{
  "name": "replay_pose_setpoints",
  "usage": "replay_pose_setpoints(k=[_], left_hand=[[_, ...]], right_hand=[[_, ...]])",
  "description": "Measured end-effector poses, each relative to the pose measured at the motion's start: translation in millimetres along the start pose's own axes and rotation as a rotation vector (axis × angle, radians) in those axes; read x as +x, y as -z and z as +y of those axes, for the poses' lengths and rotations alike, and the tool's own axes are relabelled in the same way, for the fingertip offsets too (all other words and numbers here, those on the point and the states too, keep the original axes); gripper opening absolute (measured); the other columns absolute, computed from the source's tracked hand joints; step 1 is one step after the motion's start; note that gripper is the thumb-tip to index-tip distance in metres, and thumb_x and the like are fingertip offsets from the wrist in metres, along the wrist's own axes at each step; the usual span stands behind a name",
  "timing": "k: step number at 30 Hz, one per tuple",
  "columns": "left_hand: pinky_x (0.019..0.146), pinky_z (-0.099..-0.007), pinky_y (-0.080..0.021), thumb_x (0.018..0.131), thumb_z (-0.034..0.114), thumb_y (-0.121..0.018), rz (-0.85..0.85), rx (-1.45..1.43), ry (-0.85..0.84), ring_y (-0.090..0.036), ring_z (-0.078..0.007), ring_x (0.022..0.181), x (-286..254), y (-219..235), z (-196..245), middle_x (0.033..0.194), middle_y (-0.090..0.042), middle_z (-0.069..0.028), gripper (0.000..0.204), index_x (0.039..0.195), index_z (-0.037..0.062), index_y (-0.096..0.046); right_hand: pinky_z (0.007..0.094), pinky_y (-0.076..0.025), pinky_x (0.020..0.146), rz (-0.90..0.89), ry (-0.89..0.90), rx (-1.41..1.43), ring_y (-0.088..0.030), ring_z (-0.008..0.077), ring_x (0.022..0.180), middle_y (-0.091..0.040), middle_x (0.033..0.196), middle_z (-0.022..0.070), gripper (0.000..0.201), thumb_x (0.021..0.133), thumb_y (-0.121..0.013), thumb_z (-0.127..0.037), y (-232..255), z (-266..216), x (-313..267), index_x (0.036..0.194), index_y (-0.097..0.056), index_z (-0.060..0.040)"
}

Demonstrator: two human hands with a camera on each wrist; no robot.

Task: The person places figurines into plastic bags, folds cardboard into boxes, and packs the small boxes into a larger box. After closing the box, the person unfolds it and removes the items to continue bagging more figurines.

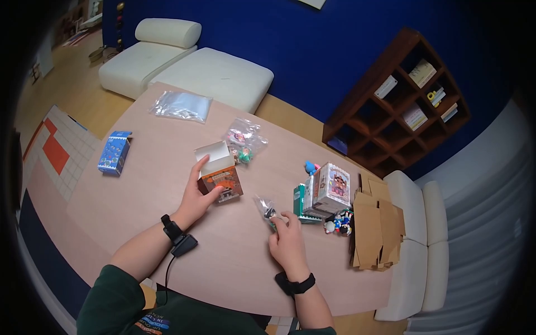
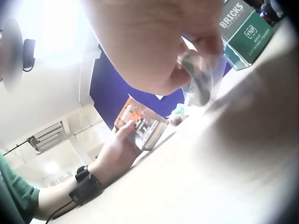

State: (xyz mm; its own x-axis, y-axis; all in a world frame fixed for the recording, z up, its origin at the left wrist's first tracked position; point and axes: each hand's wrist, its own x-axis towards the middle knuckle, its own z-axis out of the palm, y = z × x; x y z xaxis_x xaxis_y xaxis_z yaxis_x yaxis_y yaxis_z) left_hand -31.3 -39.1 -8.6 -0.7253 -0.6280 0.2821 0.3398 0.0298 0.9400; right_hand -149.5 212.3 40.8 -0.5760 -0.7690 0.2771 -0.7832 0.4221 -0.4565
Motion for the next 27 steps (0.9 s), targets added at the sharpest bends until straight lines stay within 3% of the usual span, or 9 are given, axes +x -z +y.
replay_pose_setpoints(k=[4,6,10,12,14,16,19,24,27], left_hand=[[0.098,-0.0349,-0.054,0.092,0.002,-0.07,-0.009,0.025,0.022,-0.063,-0.0224,0.118,-1,-1,5,0.139,-0.052,-0.0152,0.082,0.158,0.0165,-0.025],[0.097,-0.0348,-0.054,0.092,0.002,-0.07,-0.016,0.031,0.035,-0.063,-0.0222,0.118,-1,-2,7,0.139,-0.052,-0.015,0.082,0.158,0.0164,-0.025],[0.097,-0.0347,-0.055,0.092,0.002,-0.071,-0.012,0.04,0.025,-0.063,-0.0216,0.117,-1,-4,10,0.138,-0.053,-0.0149,0.082,0.158,0.0167,-0.024],[0.097,-0.0347,-0.055,0.092,0.003,-0.071,-0.006,0.049,0.019,-0.063,-0.0216,0.117,-1,-3,11,0.138,-0.053,-0.0149,0.082,0.158,0.0169,-0.024],[0.107,-0.0376,-0.049,0.093,-0.002,-0.067,-0.03,-0.002,0.082,-0.056,-0.0229,0.128,-1,-3,15,0.142,-0.049,-0.014,0.082,0.159,0.0162,-0.022],[0.108,-0.0375,-0.048,0.093,-0.002,-0.067,-0.029,-0.008,0.074,-0.056,-0.0229,0.128,-1,-3,13,0.142,-0.049,-0.0141,0.082,0.159,0.0162,-0.022],[0.108,-0.0375,-0.048,0.093,-0.002,-0.067,-0.034,-0.014,0.074,-0.056,-0.023,0.128,0,-2,12,0.142,-0.049,-0.0141,0.082,0.159,0.0159,-0.022],[0.108,-0.0377,-0.048,0.093,-0.002,-0.068,-0.047,-0.028,0.077,-0.056,-0.0231,0.128,1,-1,4,0.143,-0.048,-0.0142,0.082,0.159,0.0155,-0.022],[0.098,-0.0352,-0.054,0.094,0.005,-0.07,-0.023,0.001,0.03,-0.062,-0.023,0.12,0,1,0,0.141,-0.05,-0.0153,0.08,0.158,0.0149,-0.025]], right_hand=[[0.0464,-0.05,0.088,0.034,0.127,-0.1,-0.057,0.038,0.104,-0.059,0.105,0.0166,0.033,0.076,-0.058,0.004,25,-13,11,0.108,-0.067,0.0003],[0.0455,-0.05,0.085,-0.13,0.145,-0.073,-0.058,0.036,0.099,-0.059,0.099,0.0162,0.032,0.075,-0.059,0.003,34,-17,21,0.106,-0.066,0.0008],[0.0446,-0.05,0.085,-0.224,0.188,-0.099,-0.06,0.037,0.098,-0.06,0.099,0.0165,0.035,0.077,-0.059,0.003,23,-6,43,0.112,-0.063,-0.0004],[0.0449,-0.051,0.088,-0.238,-0.109,0.127,-0.061,0.0399,0.101,-0.061,0.105,0.0191,0.041,0.081,-0.06,0.003,17,-12,55,0.121,-0.058,-0.0021],[0.0447,-0.051,0.09,-0.165,-0.114,0.196,-0.061,0.0406,0.104,-0.062,0.109,0.02,0.042,0.083,-0.062,0.002,3,-7,58,0.125,-0.055,-0.0029],[0.0445,-0.051,0.091,-0.091,-0.12,0.262,-0.061,0.0412,0.107,-0.062,0.112,0.0209,0.044,0.085,-0.064,0.0,-8,0,60,0.128,-0.053,-0.0037],[0.0432,-0.05,0.094,0.042,-0.003,0.134,-0.06,0.0398,0.112,-0.062,0.116,0.0214,0.041,0.086,-0.067,-0.003,-20,13,54,0.126,-0.055,-0.0025],[0.0444,-0.049,0.1,-0.19,0.198,-0.105,-0.056,0.0391,0.12,-0.06,0.129,0.0198,0.042,0.086,-0.067,-0.002,-7,10,33,0.127,-0.058,0.0002],[0.0454,-0.048,0.101,-0.208,0.312,-0.13,-0.057,0.0398,0.117,-0.06,0.129,0.0192,0.05,0.085,-0.069,-0.004,1,11,23,0.132,-0.055,0.0004]])
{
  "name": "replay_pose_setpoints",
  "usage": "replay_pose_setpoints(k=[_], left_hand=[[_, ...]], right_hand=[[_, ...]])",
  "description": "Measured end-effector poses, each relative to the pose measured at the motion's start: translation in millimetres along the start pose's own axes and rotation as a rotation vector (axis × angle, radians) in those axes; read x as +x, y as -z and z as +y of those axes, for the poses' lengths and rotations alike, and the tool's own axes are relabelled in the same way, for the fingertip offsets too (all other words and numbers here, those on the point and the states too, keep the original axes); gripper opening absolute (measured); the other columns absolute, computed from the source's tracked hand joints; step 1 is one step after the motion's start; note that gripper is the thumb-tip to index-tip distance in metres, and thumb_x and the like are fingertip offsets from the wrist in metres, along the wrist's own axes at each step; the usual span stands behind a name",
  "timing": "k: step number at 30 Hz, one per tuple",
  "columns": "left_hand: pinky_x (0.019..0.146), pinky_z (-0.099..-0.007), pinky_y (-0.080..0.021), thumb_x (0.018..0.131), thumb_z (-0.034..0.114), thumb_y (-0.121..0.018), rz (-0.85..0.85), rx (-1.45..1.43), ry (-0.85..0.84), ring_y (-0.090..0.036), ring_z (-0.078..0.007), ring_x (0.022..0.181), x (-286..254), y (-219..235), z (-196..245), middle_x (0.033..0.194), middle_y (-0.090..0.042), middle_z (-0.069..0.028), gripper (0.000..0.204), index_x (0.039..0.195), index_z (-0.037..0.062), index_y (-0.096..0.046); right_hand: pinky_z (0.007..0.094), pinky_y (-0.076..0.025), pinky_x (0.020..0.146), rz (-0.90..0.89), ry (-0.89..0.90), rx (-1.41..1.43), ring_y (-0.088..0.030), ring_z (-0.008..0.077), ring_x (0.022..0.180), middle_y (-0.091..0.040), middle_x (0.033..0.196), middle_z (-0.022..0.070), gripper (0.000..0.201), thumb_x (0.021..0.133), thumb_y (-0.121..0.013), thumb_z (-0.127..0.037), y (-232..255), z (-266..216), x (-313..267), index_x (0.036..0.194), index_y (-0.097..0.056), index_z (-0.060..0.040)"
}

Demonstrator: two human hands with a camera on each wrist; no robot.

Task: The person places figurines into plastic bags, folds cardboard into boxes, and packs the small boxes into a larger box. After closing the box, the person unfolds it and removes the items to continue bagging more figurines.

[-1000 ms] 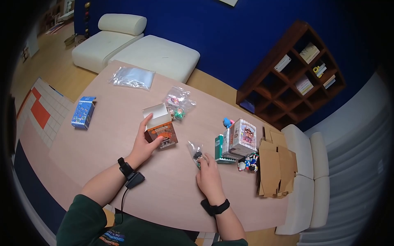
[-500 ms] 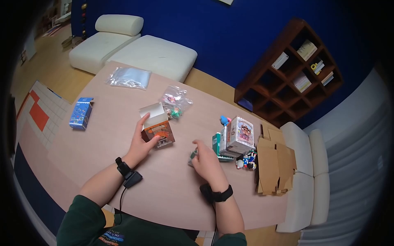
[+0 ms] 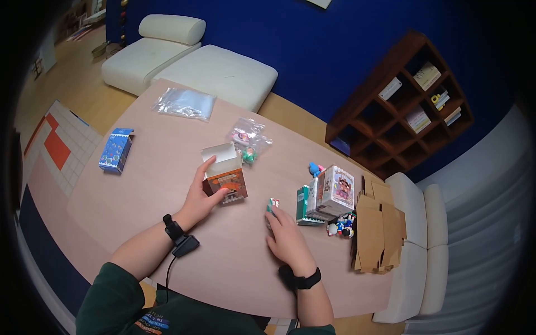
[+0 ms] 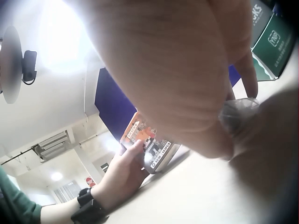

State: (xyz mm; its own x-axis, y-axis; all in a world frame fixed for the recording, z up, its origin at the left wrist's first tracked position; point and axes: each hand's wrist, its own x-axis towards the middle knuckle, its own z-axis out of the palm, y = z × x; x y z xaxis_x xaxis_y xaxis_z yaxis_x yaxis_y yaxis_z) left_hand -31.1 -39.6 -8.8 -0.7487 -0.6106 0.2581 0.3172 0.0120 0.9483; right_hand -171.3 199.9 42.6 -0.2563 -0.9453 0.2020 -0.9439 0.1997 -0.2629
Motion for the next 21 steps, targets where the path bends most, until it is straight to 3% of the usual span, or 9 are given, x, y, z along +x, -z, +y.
replay_pose_setpoints(k=[4,9,11,16,21], left_hand=[[0.098,-0.0361,-0.054,0.093,0.005,-0.071,-0.033,0.024,0.007,-0.061,-0.025,0.121,-2,-2,6,0.142,-0.049,-0.0153,0.079,0.158,0.0149,-0.027],[0.105,-0.0388,-0.051,0.091,-0.001,-0.071,-0.156,0.053,0.048,-0.057,-0.0241,0.128,-3,0,9,0.149,-0.042,-0.0133,0.083,0.159,0.0163,-0.025],[0.104,-0.0375,-0.052,0.091,-0.001,-0.071,-0.235,0.229,-0.048,-0.057,-0.0242,0.127,-4,0,8,0.151,-0.039,-0.0123,0.081,0.158,0.0154,-0.028],[0.103,-0.0361,-0.054,0.09,-0.004,-0.07,-0.296,0.253,-0.044,-0.058,-0.0241,0.127,-5,-3,5,0.153,-0.038,-0.0116,0.081,0.157,0.0135,-0.029],[0.106,-0.0366,-0.052,0.09,-0.003,-0.071,-0.272,0.25,-0.034,-0.055,-0.0237,0.131,-5,-2,3,0.153,-0.039,-0.012,0.08,0.157,0.0127,-0.03]], right_hand=[[0.0448,-0.049,0.098,0.009,-0.08,-0.019,-0.058,0.0388,0.113,-0.063,0.123,0.0195,0.057,0.083,-0.072,-0.007,-2,8,-1,0.136,-0.051,0.0001],[0.0434,-0.051,0.094,0.027,-0.327,0.129,-0.058,0.0372,0.106,-0.064,0.119,0.0196,0.061,0.083,-0.078,-0.016,2,-6,6,0.136,-0.051,-0.002],[0.0436,-0.051,0.093,0.013,-0.257,0.091,-0.059,0.0368,0.106,-0.064,0.118,0.018,0.057,0.082,-0.079,-0.018,-3,2,5,0.132,-0.055,-0.0031],[0.0424,-0.052,0.093,0.071,-0.121,0.073,-0.061,0.0358,0.108,-0.065,0.111,0.0135,0.045,0.081,-0.08,-0.015,-4,3,3,0.122,-0.064,-0.0042],[0.0434,-0.053,0.083,0.07,-0.06,0.09,-0.063,0.0359,0.095,-0.066,0.108,0.0127,0.037,0.086,-0.076,-0.015,-4,10,1,0.119,-0.064,-0.0036]])
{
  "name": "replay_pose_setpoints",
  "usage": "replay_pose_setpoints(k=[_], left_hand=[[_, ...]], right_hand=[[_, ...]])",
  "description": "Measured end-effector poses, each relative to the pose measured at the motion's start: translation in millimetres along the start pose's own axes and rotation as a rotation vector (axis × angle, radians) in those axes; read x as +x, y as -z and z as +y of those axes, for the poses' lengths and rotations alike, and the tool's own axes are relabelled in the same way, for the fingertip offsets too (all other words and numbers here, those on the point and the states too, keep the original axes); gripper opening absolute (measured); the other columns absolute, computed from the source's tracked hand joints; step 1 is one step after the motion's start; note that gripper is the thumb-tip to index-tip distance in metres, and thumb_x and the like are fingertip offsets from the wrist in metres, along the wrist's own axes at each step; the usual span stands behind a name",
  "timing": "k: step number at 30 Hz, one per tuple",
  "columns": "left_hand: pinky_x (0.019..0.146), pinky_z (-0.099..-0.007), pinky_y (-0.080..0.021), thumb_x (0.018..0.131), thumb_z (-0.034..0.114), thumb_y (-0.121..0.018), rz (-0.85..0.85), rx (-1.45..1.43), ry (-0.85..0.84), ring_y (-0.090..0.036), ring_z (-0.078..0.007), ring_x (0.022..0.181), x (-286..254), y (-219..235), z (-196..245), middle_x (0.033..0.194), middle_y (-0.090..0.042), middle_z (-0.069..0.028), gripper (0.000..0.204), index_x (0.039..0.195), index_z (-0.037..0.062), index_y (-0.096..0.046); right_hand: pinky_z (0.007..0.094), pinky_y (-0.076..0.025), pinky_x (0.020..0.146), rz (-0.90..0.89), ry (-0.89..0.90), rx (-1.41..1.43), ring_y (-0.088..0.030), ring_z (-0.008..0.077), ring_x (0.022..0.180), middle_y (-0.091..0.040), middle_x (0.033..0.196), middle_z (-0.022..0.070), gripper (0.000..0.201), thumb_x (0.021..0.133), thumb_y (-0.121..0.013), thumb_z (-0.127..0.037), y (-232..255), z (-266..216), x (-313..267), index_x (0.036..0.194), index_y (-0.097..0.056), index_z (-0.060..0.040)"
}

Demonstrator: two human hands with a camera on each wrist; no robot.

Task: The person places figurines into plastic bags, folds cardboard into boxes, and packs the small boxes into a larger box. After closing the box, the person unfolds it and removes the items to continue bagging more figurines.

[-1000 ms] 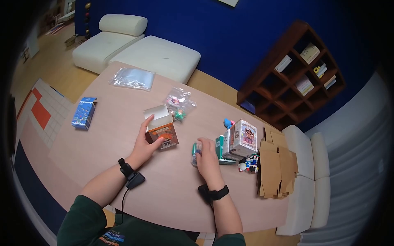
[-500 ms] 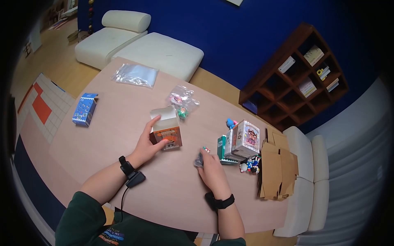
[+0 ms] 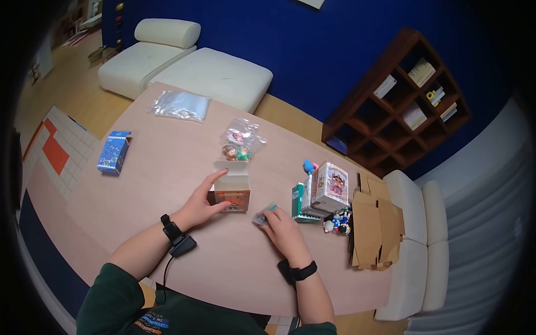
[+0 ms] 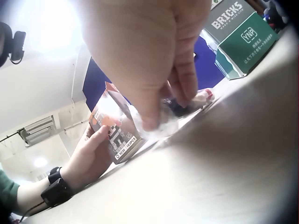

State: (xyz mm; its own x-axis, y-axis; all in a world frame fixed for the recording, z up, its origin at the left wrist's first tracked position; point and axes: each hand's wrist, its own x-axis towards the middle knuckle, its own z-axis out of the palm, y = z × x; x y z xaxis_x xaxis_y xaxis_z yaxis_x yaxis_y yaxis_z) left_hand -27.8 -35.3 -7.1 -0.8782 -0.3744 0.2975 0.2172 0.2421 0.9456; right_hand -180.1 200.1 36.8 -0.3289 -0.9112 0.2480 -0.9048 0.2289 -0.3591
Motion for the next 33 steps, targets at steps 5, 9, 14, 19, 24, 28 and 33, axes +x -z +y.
replay_pose_setpoints(k=[5,9,14,19,24,28,33], left_hand=[[0.103,-0.0384,-0.051,0.089,0.01,-0.076,-0.008,0.02,-0.012,-0.055,-0.0295,0.13,-4,1,16,0.148,-0.048,-0.0169,0.077,0.155,0.0151,-0.036],[0.102,-0.038,-0.052,0.089,0.011,-0.076,-0.131,0.224,-0.121,-0.058,-0.0322,0.126,-3,-4,19,0.147,-0.05,-0.0187,0.08,0.156,0.0142,-0.034],[0.098,-0.0408,-0.052,0.089,0.017,-0.078,-0.222,0.109,-0.015,-0.062,-0.0389,0.118,-10,-14,29,0.145,-0.051,-0.0218,0.091,0.161,0.0136,-0.023],[0.089,-0.0402,-0.054,0.09,0.02,-0.077,-0.207,0.195,-0.061,-0.066,-0.0366,0.107,-11,-14,26,0.127,-0.062,-0.0256,0.098,0.163,0.0147,-0.013],[0.088,-0.04,-0.054,0.09,0.02,-0.078,-0.244,0.148,0.003,-0.067,-0.0349,0.104,-10,-12,30,0.125,-0.063,-0.0252,0.099,0.164,0.0165,-0.013],[0.09,-0.0408,-0.053,0.089,0.021,-0.078,-0.254,0.146,0.027,-0.066,-0.0378,0.104,-10,-11,30,0.127,-0.063,-0.0262,0.099,0.164,0.0173,-0.013],[0.095,-0.0387,-0.052,0.087,0.019,-0.081,-0.264,0.157,0.051,-0.068,-0.0329,0.108,-9,-11,26,0.125,-0.064,-0.0247,0.104,0.164,0.0119,-0.011]], right_hand=[[0.0358,-0.053,0.075,0.194,-0.044,0.161,-0.065,0.0276,0.085,-0.066,0.096,0.0117,0.033,0.087,-0.075,-0.009,33,-27,6,0.117,-0.065,-0.0012],[0.0299,-0.051,0.074,0.435,-0.162,0.78,-0.065,0.0174,0.087,-0.066,0.096,0.0089,0.031,0.085,-0.075,-0.001,37,-54,13,0.114,-0.066,0.0026],[0.0357,-0.052,0.076,0.221,0.111,0.243,-0.065,0.0262,0.089,-0.067,0.095,0.012,0.036,0.083,-0.078,-0.007,48,-66,39,0.117,-0.067,-0.0015],[0.0416,-0.05,0.071,0.075,0.203,-0.084,-0.063,0.0299,0.084,-0.066,0.087,0.0107,0.031,0.085,-0.078,-0.019,45,-78,44,0.109,-0.067,-0.0041],[0.0408,-0.048,0.07,0.067,0.043,-0.116,-0.063,0.0283,0.083,-0.062,0.082,0.0058,0.019,0.088,-0.073,-0.023,45,-91,48,0.096,-0.065,-0.008],[0.041,-0.048,0.072,-0.076,0.125,-0.246,-0.062,0.0277,0.084,-0.062,0.082,0.005,0.016,0.09,-0.07,-0.025,43,-83,47,0.092,-0.065,-0.0095],[0.0428,-0.049,0.082,-0.011,0.172,-0.094,-0.063,0.0289,0.099,-0.068,0.103,0.0066,0.02,0.088,-0.073,-0.026,48,-91,45,0.097,-0.07,-0.008]])
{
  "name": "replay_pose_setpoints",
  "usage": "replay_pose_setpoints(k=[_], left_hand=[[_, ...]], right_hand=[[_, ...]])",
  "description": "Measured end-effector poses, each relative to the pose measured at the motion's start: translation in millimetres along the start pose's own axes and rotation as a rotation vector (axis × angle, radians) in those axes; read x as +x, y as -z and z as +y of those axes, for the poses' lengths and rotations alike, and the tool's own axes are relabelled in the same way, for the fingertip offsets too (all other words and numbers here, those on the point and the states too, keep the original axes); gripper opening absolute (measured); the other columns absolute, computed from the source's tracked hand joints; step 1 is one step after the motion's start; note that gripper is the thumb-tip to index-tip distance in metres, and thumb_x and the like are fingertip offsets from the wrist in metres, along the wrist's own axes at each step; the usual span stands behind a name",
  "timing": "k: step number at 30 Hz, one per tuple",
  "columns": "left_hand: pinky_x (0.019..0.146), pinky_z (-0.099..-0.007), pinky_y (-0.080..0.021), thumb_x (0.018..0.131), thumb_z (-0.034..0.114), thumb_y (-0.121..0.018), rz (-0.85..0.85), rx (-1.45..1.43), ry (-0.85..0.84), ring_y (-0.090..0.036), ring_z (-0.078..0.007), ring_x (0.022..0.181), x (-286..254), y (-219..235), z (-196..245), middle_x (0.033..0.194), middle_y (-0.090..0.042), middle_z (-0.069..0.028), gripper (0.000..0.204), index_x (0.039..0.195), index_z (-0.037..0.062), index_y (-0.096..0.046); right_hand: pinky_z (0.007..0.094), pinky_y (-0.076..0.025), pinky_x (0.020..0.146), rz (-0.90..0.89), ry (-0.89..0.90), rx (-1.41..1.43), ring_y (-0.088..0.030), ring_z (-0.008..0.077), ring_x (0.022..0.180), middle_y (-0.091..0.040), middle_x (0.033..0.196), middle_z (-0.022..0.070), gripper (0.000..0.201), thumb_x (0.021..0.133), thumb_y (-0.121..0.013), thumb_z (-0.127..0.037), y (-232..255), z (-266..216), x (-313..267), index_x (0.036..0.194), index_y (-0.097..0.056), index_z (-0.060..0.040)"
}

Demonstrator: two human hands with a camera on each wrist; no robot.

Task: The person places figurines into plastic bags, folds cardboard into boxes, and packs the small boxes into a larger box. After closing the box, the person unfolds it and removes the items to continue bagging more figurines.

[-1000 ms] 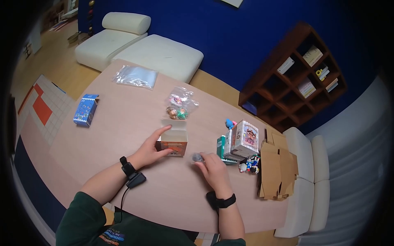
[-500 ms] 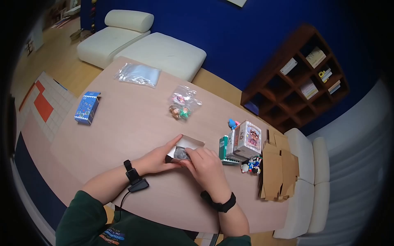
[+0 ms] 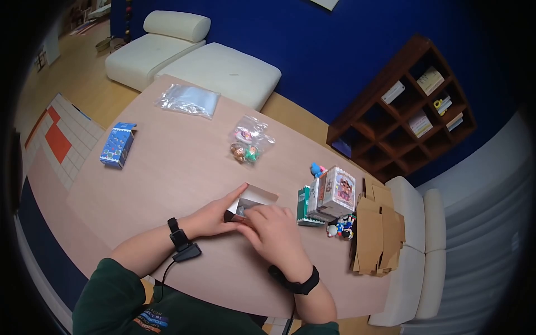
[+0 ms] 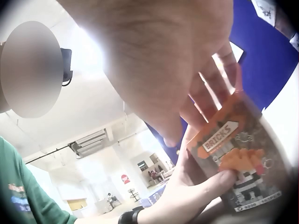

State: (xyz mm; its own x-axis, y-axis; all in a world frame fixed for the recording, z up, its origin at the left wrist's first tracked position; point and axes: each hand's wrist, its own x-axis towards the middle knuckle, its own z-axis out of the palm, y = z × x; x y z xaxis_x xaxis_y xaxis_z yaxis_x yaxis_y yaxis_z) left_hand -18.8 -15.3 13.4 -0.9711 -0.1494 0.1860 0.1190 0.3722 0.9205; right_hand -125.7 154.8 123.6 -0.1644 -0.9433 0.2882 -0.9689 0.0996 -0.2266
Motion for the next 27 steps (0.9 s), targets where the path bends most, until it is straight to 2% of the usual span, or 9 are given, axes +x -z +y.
replay_pose_setpoints(k=[1,3,7,12,17,19,22,26,27], left_hand=[[0.097,-0.0387,-0.051,0.087,0.017,-0.081,0.027,-0.042,0.006,-0.066,-0.0325,0.113,-1,0,0,0.129,-0.062,-0.0249,0.103,0.164,0.0118,-0.012],[0.099,-0.0387,-0.051,0.086,0.015,-0.081,0.057,-0.084,0.012,-0.065,-0.0321,0.117,-2,1,-1,0.134,-0.06,-0.0251,0.103,0.163,0.0118,-0.013],[0.106,-0.0392,-0.048,0.086,0.006,-0.077,0.428,0.024,-0.056,-0.049,-0.0296,0.137,3,17,-19,0.158,-0.035,-0.0216,0.101,0.163,0.0116,-0.013],[0.097,-0.0372,-0.056,0.088,0.0,-0.072,0.857,0.006,-0.107,-0.054,-0.0276,0.131,15,47,-36,0.155,-0.033,-0.0164,0.102,0.163,0.0161,-0.006],[0.101,-0.0376,-0.054,0.089,-0.003,-0.069,0.754,-0.219,-0.083,-0.058,-0.0273,0.127,14,42,-35,0.155,-0.035,-0.0191,0.098,0.163,0.015,-0.006],[0.101,-0.0365,-0.054,0.089,-0.003,-0.069,0.662,-0.278,-0.069,-0.059,-0.0262,0.125,14,41,-31,0.154,-0.036,-0.0192,0.099,0.163,0.0149,-0.006],[0.101,-0.0363,-0.054,0.09,-0.003,-0.069,0.646,-0.267,-0.077,-0.06,-0.0254,0.125,14,42,-31,0.153,-0.039,-0.0189,0.097,0.163,0.0139,-0.008],[0.101,-0.0369,-0.054,0.09,-0.002,-0.069,0.633,-0.309,-0.089,-0.059,-0.0258,0.125,14,41,-35,0.153,-0.039,-0.0195,0.095,0.163,0.0125,-0.01],[0.101,-0.0369,-0.054,0.09,-0.002,-0.069,0.641,-0.304,-0.087,-0.059,-0.0258,0.125,14,41,-40,0.153,-0.039,-0.0195,0.095,0.163,0.0125,-0.01]], right_hand=[[0.0428,-0.049,0.082,-0.001,0.005,0.0,-0.063,0.0289,0.099,-0.068,0.103,0.0066,0.02,0.088,-0.073,-0.026,-1,3,0,0.097,-0.07,-0.008],[0.0433,-0.049,0.089,0.235,-0.032,0.043,-0.063,0.0317,0.106,-0.068,0.114,0.0108,0.024,0.086,-0.076,-0.02,-4,16,-4,0.104,-0.071,-0.006],[0.0426,-0.049,0.093,0.333,-0.136,0.197,-0.062,0.0337,0.11,-0.067,0.117,0.0137,0.021,0.086,-0.073,-0.014,-12,36,-6,0.104,-0.071,-0.0041],[0.0417,-0.048,0.098,0.125,-0.233,0.325,-0.061,0.0342,0.114,-0.066,0.12,0.014,0.02,0.089,-0.07,-0.014,-60,75,-7,0.105,-0.071,-0.0029],[0.0434,-0.046,0.104,0.108,-0.259,0.314,-0.057,0.0369,0.122,-0.061,0.132,0.0171,0.032,0.088,-0.071,-0.015,-100,96,25,0.117,-0.067,-0.0032],[0.0447,-0.043,0.108,0.152,-0.201,0.225,-0.05,0.0394,0.131,-0.052,0.144,0.0195,0.055,0.085,-0.075,-0.018,-107,98,47,0.135,-0.057,-0.0037],[0.0445,-0.04,0.112,0.173,-0.13,0.054,-0.043,0.0401,0.138,-0.045,0.151,0.0209,0.073,0.083,-0.078,-0.021,-115,98,74,0.145,-0.045,-0.0021],[0.0453,-0.04,0.112,0.116,-0.121,0.028,-0.044,0.0405,0.136,-0.046,0.148,0.0205,0.079,0.082,-0.08,-0.024,-128,102,82,0.147,-0.041,-0.0004],[0.0458,-0.041,0.11,0.06,-0.216,0.05,-0.046,0.0411,0.133,-0.049,0.144,0.0202,0.077,0.081,-0.08,-0.025,-125,98,76,0.144,-0.044,-0.0005]])
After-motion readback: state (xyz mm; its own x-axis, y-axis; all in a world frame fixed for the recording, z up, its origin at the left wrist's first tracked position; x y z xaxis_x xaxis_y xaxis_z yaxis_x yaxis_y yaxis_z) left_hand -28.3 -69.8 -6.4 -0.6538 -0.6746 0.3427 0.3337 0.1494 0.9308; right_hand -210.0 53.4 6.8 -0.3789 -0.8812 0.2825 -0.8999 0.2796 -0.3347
